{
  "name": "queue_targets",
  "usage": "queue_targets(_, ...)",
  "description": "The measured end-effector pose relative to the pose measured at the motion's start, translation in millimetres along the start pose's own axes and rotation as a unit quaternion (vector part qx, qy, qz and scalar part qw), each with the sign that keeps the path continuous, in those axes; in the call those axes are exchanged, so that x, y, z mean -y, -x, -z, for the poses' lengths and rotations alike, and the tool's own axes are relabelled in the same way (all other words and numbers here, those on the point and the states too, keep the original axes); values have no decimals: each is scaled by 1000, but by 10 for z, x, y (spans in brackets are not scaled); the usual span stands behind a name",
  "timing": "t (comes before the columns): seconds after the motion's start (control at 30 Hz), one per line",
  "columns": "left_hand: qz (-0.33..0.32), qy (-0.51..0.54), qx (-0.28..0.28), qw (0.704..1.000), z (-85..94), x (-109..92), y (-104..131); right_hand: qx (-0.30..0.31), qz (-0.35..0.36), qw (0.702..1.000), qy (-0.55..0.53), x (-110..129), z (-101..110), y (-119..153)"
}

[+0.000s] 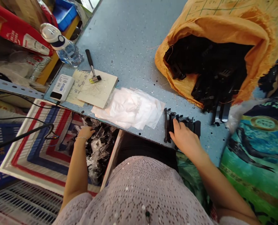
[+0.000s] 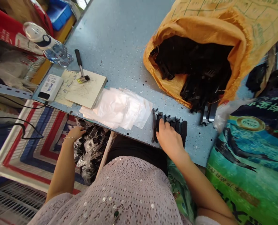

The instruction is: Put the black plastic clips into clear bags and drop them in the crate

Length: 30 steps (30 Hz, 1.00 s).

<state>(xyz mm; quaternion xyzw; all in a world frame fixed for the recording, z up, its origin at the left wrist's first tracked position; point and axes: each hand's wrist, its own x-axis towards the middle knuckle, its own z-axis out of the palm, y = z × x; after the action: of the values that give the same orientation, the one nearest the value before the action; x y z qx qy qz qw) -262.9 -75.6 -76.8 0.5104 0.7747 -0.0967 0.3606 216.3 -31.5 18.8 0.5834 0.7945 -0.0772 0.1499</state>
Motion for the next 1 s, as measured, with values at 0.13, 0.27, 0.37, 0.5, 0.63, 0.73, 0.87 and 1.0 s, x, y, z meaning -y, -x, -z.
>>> queue_targets(0.13,-160,203,-21,966,143,-744,289,10,-29,999,-30,-13,-79,-15)
queue_targets(0.27,-230,198,-260,916,82,-1792,141,20,-42,992,-118,-157,-136,-101)
queue_targets(0.37,-238,109,-253,931,0,-2101,-86,7,-38,963,-267,-309,-172,-167)
queue_targets(0.5,-251,217,-203,921,-25,-1914,-190,8,-20,819,-573,-215,-118,-352)
queue_targets(0.63,-221,303,-207,903,-56,-1822,-167,90,4,622,-778,315,40,-711)
queue_targets(0.73,-221,318,-210,898,-80,-1853,-166,168,43,510,-842,764,76,-1037)
queue_targets(0.87,-238,296,-294,877,17,-1727,-100,202,-12,463,-863,1085,-52,-1366)
queue_targets(1.0,-285,131,-344,885,198,-1528,-17,164,-26,487,-857,1003,-147,-1351)
